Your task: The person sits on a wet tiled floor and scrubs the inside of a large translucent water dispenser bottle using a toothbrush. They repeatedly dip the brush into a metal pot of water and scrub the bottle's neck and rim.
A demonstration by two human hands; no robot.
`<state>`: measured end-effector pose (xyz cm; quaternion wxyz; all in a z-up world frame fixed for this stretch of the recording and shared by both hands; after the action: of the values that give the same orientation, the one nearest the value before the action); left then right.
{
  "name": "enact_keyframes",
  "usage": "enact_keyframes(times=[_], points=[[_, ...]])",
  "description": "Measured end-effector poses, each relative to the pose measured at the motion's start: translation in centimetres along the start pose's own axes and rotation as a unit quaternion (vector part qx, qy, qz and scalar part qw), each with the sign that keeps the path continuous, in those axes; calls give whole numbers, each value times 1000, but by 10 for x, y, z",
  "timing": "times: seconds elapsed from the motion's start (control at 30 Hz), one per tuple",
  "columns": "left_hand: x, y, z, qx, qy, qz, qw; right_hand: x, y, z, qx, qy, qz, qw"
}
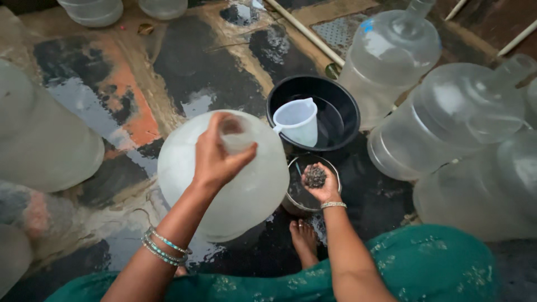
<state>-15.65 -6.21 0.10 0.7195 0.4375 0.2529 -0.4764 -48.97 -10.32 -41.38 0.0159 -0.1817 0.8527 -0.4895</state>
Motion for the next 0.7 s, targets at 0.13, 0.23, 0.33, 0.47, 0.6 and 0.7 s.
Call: enact_keyframes(times=[0.13, 0.23, 0.33, 0.47, 0.6, 0.7], points=[[-10, -28, 1, 104, 11, -2, 995, 2, -4, -9, 13, 28, 16, 999], [-18, -40, 0, 127, -11, -28, 991, 5, -33, -18, 61, 68, 76, 993], [-16, -53, 0, 147, 12, -36, 988, 18, -70, -43, 101, 128, 128, 978], [-24, -77, 0, 145, -5, -9, 989, 39, -138, -90, 89, 196, 169, 962], [-34, -109, 1, 141, -26, -9, 990, 52, -209, -146, 113, 221, 151, 957], [-36, -131, 4, 144, -23, 18, 989, 54, -248, -172, 138, 256, 100, 952]])
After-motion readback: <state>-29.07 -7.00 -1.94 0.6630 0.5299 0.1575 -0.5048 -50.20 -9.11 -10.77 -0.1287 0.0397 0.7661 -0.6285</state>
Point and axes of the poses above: each hand's wrist, its own z-axis towards the middle knuckle, its own y-axis out of the back of the hand, x = y × z, the point moved 6 cm from there along z, towards the middle knuckle, and after that the axes turned 2 degrees about z, right-handed, at the moved point
